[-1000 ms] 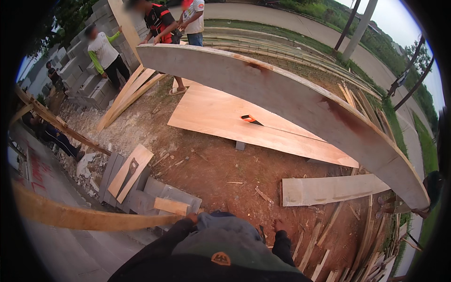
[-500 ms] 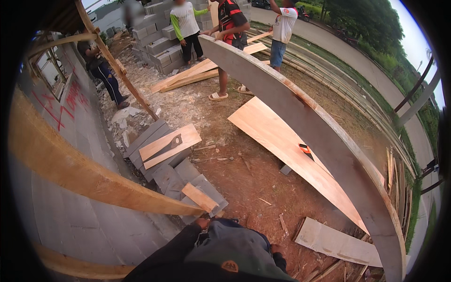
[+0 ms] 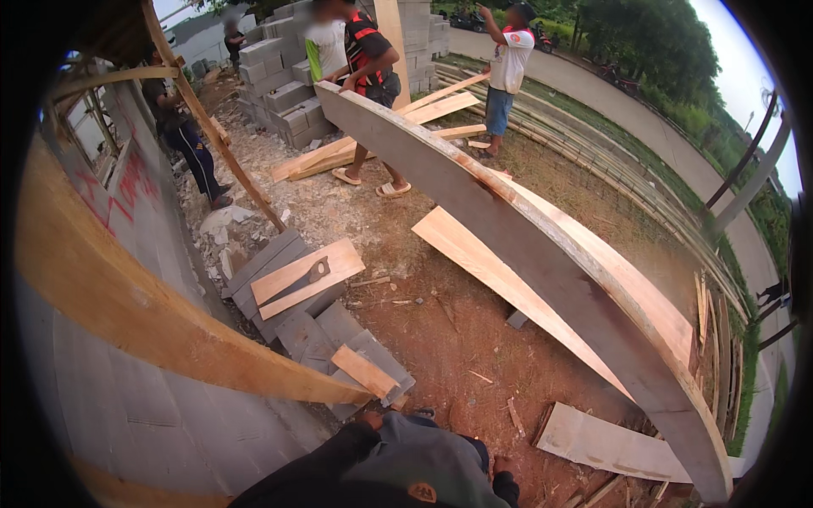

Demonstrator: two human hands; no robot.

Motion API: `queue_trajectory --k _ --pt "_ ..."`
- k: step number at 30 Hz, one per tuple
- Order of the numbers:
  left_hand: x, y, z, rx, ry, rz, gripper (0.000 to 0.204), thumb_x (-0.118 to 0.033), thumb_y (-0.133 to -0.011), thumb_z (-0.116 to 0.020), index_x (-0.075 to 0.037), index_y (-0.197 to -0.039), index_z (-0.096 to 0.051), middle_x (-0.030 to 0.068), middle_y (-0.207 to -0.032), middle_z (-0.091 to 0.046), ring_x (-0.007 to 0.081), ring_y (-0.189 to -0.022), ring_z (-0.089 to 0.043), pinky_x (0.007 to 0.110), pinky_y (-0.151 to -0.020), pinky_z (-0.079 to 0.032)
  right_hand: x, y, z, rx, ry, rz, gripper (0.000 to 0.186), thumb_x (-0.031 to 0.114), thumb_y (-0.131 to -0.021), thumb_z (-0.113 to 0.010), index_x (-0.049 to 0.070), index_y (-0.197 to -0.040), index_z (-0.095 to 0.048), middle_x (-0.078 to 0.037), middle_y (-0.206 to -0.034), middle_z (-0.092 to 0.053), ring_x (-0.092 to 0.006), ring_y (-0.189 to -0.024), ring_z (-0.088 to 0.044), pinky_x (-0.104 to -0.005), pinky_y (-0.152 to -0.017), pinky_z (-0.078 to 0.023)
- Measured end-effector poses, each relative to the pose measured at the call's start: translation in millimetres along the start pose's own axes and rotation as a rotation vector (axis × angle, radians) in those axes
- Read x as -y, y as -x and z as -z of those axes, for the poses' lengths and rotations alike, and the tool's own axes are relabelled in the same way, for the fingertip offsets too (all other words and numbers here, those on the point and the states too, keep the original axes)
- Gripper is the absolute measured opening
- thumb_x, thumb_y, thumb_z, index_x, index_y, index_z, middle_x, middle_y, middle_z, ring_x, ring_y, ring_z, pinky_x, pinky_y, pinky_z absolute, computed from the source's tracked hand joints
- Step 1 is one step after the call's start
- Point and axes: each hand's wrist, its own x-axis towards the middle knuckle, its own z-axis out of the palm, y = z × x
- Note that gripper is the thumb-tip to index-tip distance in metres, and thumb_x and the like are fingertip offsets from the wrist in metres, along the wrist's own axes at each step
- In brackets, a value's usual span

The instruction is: The person uses a hand saw to cut a large sheet of plywood along a marked line. They hold the sheet steady with one hand while sawing with the other, then separate the cut piece and set it aside.

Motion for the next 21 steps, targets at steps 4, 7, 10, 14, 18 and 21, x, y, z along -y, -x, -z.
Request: queue_trajectory --k 4,7,10,14,18,21 --pt "2 -4 14 -0.034 0.111 -0.008 0.059 -0.05 -0.093 -0.054 0.001 -0.119 -0.068 0.0237 -0.123 -0.067 0.0395 -0.118 -0.062 0.044 -0.1 -0.046 -18 9 -23 0.025 0.124 -0.027 0.043 0.038 -0.081 -0.066 0.003 -0.105 -0.075 -0.024 -0.103 -0.073 -0.0366 -0.095 -0.07 -0.0442 -0.091 -0.052" --pt "-19 -3 29 0.051 0.173 0.014 0.059 -0.05 -0.093 -0.054 0.002 -0.119 -0.068 0.0239 -0.123 -0.067 0.0389 -0.118 -0.062 0.044 -0.1 -0.046 -46 0 -41 -0.005 0.051 -0.06 0.045 0.041 -0.08 -0.066 0.002 -0.102 -0.075 -0.024 -0.106 -0.072 -0.0387 -0.101 -0.069 -0.0446 -0.094 -0.051" --pt "-31 5 36 0.031 0.142 0.037 0.06 -0.05 -0.093 -0.054 0.002 -0.119 -0.068 0.0235 -0.122 -0.067 0.039 -0.116 -0.063 0.044 -0.1 -0.046 -54 0 -42 0.041 -0.009 -0.049 0.05 0.043 -0.081 -0.063 0.002 -0.106 -0.074 -0.026 -0.111 -0.07 -0.0414 -0.107 -0.066 -0.0451 -0.097 -0.05" --pt "-33 13 37 -0.045 0.14 -0.053 0.061 -0.051 -0.093 -0.055 0.002 -0.12 -0.067 0.0238 -0.125 -0.065 0.0392 -0.119 -0.061 0.043 -0.101 -0.045 -37 16 -45 0.01 0.02 -0.055 0.059 0.049 -0.084 -0.061 0.001 -0.117 -0.07 -0.025 -0.119 -0.068 -0.0447 -0.113 -0.063 -0.0464 -0.098 -0.049" --pt "-5 -16 41 0.204 0.14 -0.127 0.077 -0.064 -0.091 -0.052 0.0 -0.132 -0.058 0.0194 -0.139 -0.053 0.034 -0.13 -0.051 0.042 -0.108 -0.038 0 26 -53 0.305 0.097 0.03 0.067 0.053 -0.09 -0.054 -0.002 -0.126 -0.063 -0.026 -0.13 -0.062 -0.0423 -0.123 -0.057 -0.0442 -0.105 -0.044" --pt "-171 30 35 0.831 0.438 0.102 0.103 -0.083 -0.085 -0.042 -0.002 -0.148 -0.04 0.0203 -0.158 -0.025 0.0338 -0.145 -0.03 0.043 -0.117 -0.025 -89 -8 -45 0.245 0.159 0.093 0.065 0.049 -0.094 -0.05 -0.003 -0.133 -0.058 -0.026 -0.133 -0.06 -0.0366 -0.127 -0.055 -0.0413 -0.106 -0.041"
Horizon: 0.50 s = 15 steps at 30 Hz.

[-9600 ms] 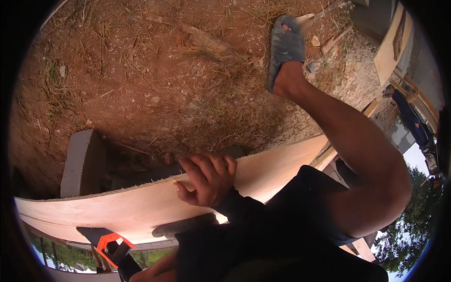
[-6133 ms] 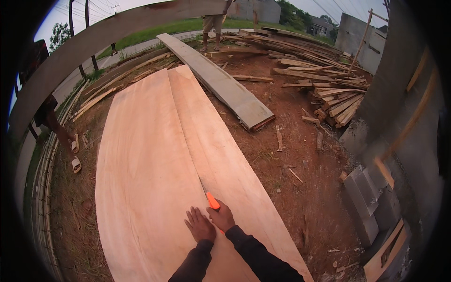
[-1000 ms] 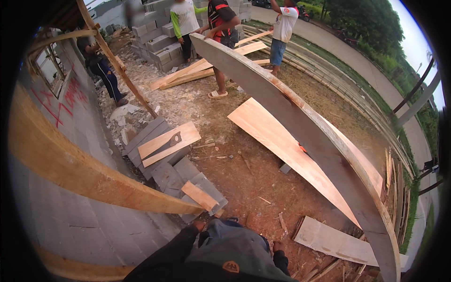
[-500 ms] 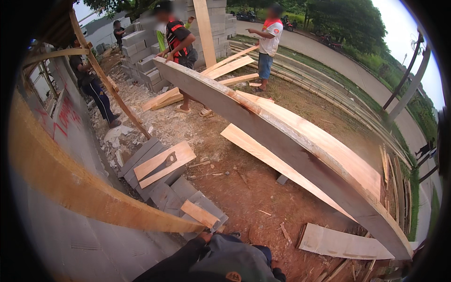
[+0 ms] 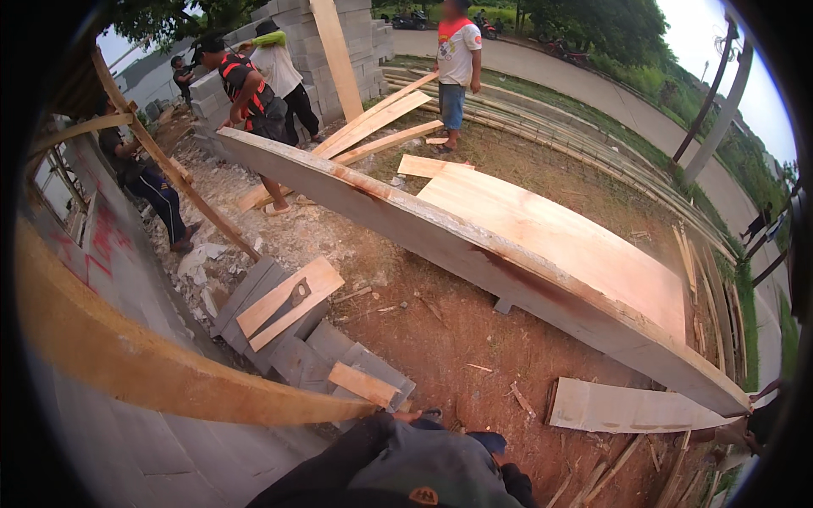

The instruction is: The person uses a hand saw to cut a large sheet of plywood along a marked line. They hold the sheet steady with one hand while sawing with the other, then separate the cut piece and set it aside.

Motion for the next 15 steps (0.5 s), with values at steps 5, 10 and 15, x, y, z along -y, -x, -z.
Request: queue_trajectory --k 5,10,15 --pt "-78 84 2 0.175 0.357 -0.432 0.085 -0.076 -0.096 -0.029 -0.013 -0.151 -0.039 0.0132 -0.153 -0.044 0.0326 -0.142 -0.04 0.065 -0.11 -0.03 252 161 147 0.526 -0.748 0.172 0.05 0.034 -0.098 -0.061 -0.001 -0.134 -0.059 -0.012 -0.129 -0.065 -0.0249 -0.117 -0.062 -0.0353 -0.099 -0.047" --pt "-162 -6 21 -0.381 -0.583 -0.592 0.064 -0.061 -0.098 -0.049 -0.004 -0.125 -0.06 0.0167 -0.126 -0.064 0.0301 -0.113 -0.061 0.052 -0.091 -0.046 396 182 175 -0.326 -0.19 1.029 0.049 0.027 -0.099 -0.059 -0.001 -0.138 -0.05 -0.022 -0.142 -0.052 -0.0379 -0.133 -0.049 -0.0449 -0.109 -0.041" --pt "-206 -12 -55 -0.428 -1.038 -0.512 0.05 -0.048 -0.096 -0.056 0.0 -0.108 -0.066 0.0233 -0.108 -0.066 0.0385 -0.105 -0.063 0.047 -0.088 -0.048 510 323 177 0.344 -0.287 1.789 0.054 0.038 -0.101 -0.055 0.001 -0.141 -0.049 -0.022 -0.146 -0.046 -0.0361 -0.137 -0.044 -0.0477 -0.114 -0.034"
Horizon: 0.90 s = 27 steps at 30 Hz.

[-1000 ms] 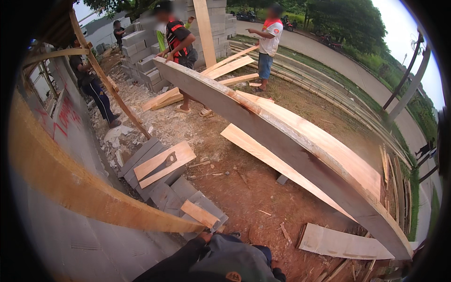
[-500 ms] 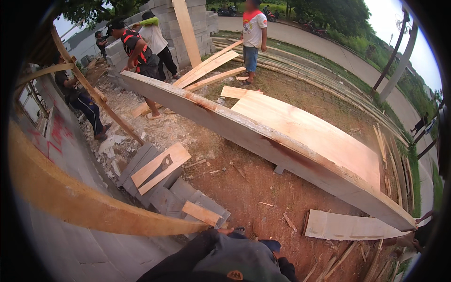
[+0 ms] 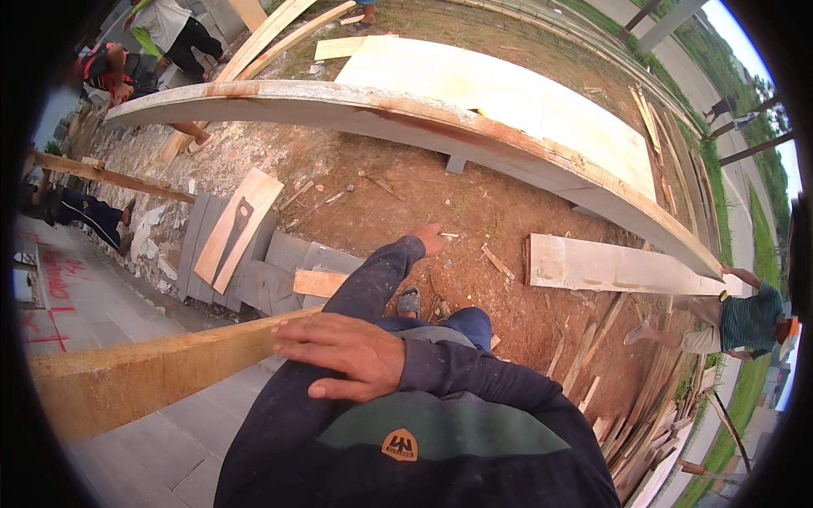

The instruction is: The person uses a hand saw to cut a large sheet of plywood along a marked line. They hold the sheet steady with one hand while sawing with the other, then separate the cut piece and set it aside.

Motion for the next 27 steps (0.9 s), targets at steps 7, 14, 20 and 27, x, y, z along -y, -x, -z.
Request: queue_trajectory --k 7,14,20,27 --pt "-9 35 -19 -0.086 -0.396 -0.134 0.04 -0.042 -0.09 -0.063 -0.014 -0.118 -0.068 0.0185 -0.128 -0.062 0.0343 -0.127 -0.053 0.062 -0.106 -0.036 -163 214 67 -0.169 0.97 -0.741 0.052 0.02 -0.092 -0.064 0.004 -0.139 -0.051 -0.021 -0.137 -0.055 -0.04 -0.126 -0.052 -0.0471 -0.104 -0.045" --pt "-8 42 -34 -0.035 -0.952 -0.229 0.034 -0.023 -0.091 -0.057 -0.012 -0.12 -0.069 0.0119 -0.126 -0.064 0.0319 -0.134 -0.047 0.076 -0.114 -0.007 -34 39 28 -0.223 0.266 -0.225 0.043 0.029 -0.098 -0.061 0.003 -0.132 -0.057 -0.019 -0.128 -0.061 -0.0367 -0.118 -0.06 -0.0411 -0.099 -0.048" --pt "-17 73 -19 -0.035 -0.949 -0.2 0.044 -0.031 -0.094 -0.054 -0.014 -0.135 -0.06 0.0109 -0.148 -0.048 0.0313 -0.147 -0.031 0.075 -0.115 -0.003 -106 145 45 0.034 0.911 -0.493 0.068 0.038 -0.094 -0.064 0.011 -0.151 -0.039 -0.014 -0.148 -0.047 -0.0319 -0.133 -0.051 -0.0487 -0.112 -0.038" --pt "-7 100 -53 -0.26 -0.868 -0.437 0.056 -0.032 -0.088 -0.063 -0.015 -0.141 -0.054 0.0099 -0.161 -0.031 0.0266 -0.154 -0.013 0.078 -0.113 -0.002 -118 219 59 -0.343 0.648 -0.909 0.054 0.031 -0.097 -0.059 0.004 -0.143 -0.047 -0.023 -0.145 -0.048 -0.0442 -0.125 -0.053 -0.051 -0.107 -0.041"
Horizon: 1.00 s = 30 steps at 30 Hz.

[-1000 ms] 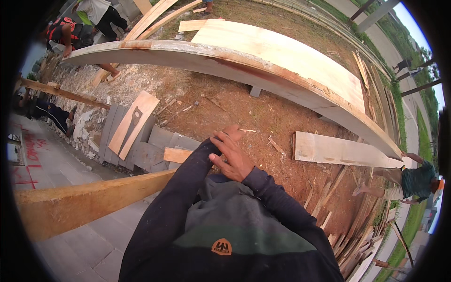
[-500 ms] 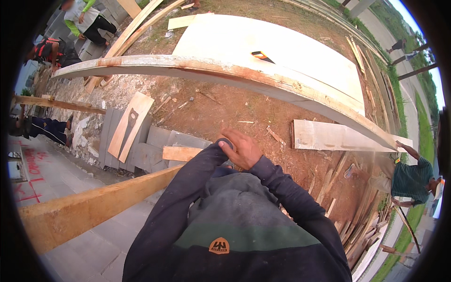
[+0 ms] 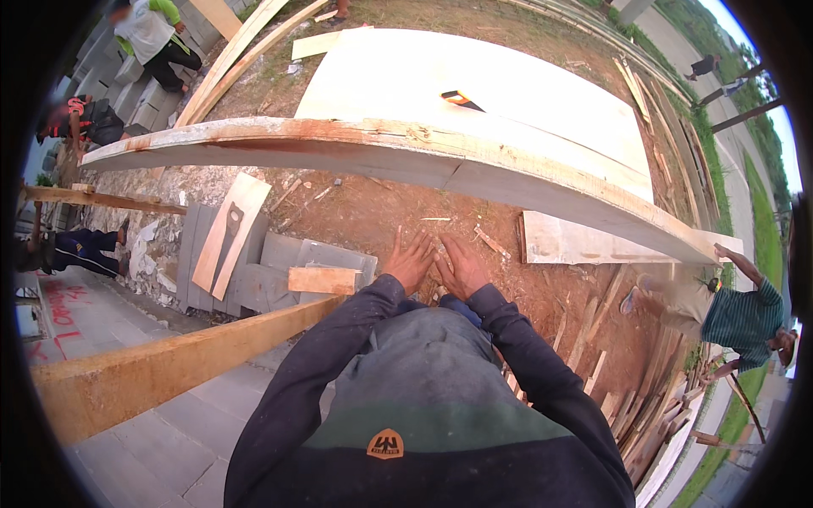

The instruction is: The person uses a hand saw to cut a large sheet of plywood along a marked line. They hold the sheet steady with one hand while sawing with the other, then separate the cut piece and set it aside.

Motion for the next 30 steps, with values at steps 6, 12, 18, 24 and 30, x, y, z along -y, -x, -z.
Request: queue_trajectory --k 6,12,18,24,30 --pt "-20 5 50 0.011 0.0 0.362 0.068 -0.049 -0.093 -0.055 -0.016 -0.15 -0.043 0.0121 -0.165 -0.02 0.0381 -0.154 -0.003 0.083 -0.107 0.004 8 8 -9 0.079 0.237 -0.133 0.066 0.051 -0.101 -0.042 -0.001 -0.14 -0.051 -0.029 -0.14 -0.052 -0.0434 -0.135 -0.044 -0.0478 -0.111 -0.039" --pt "-10 17 71 -0.155 0.233 0.636 0.076 -0.052 -0.093 -0.055 -0.016 -0.155 -0.033 0.0161 -0.164 -0.02 0.0407 -0.153 -0.003 0.082 -0.108 0.004 -62 25 2 -0.041 0.115 -0.378 0.06 0.042 -0.101 -0.052 -0.002 -0.141 -0.048 -0.028 -0.144 -0.047 -0.044 -0.133 -0.047 -0.0489 -0.108 -0.041" --pt "-11 14 65 -0.09 0.419 0.666 0.078 -0.05 -0.092 -0.059 -0.01 -0.154 -0.034 0.0199 -0.162 -0.023 0.0388 -0.153 -0.012 0.078 -0.11 -0.006 51 11 15 -0.173 0.055 0.242 0.06 0.04 -0.097 -0.058 0.007 -0.146 -0.046 -0.02 -0.152 -0.041 -0.037 -0.136 -0.045 -0.048 -0.112 -0.038" --pt "16 24 35 -0.283 0.982 0.562 0.072 -0.051 -0.095 -0.055 -0.008 -0.151 -0.038 0.0198 -0.15 -0.044 0.0385 -0.14 -0.041 0.062 -0.111 -0.03 -18 28 -3 0.33 0.214 -0.462 0.058 0.042 -0.091 -0.063 0.006 -0.136 -0.056 -0.025 -0.108 -0.069 -0.0438 -0.104 -0.066 -0.0485 -0.089 -0.054" --pt "41 66 60 -0.185 2.663 0.616 0.08 -0.069 -0.1 -0.027 -0.007 -0.148 -0.041 0.017 -0.147 -0.049 0.0329 -0.139 -0.042 0.055 -0.11 -0.035 -99 89 -19 0.218 0.14 -0.566 0.051 0.04 -0.091 -0.062 0.003 -0.126 -0.063 -0.027 -0.115 -0.067 -0.043 -0.105 -0.066 -0.0501 -0.092 -0.052"
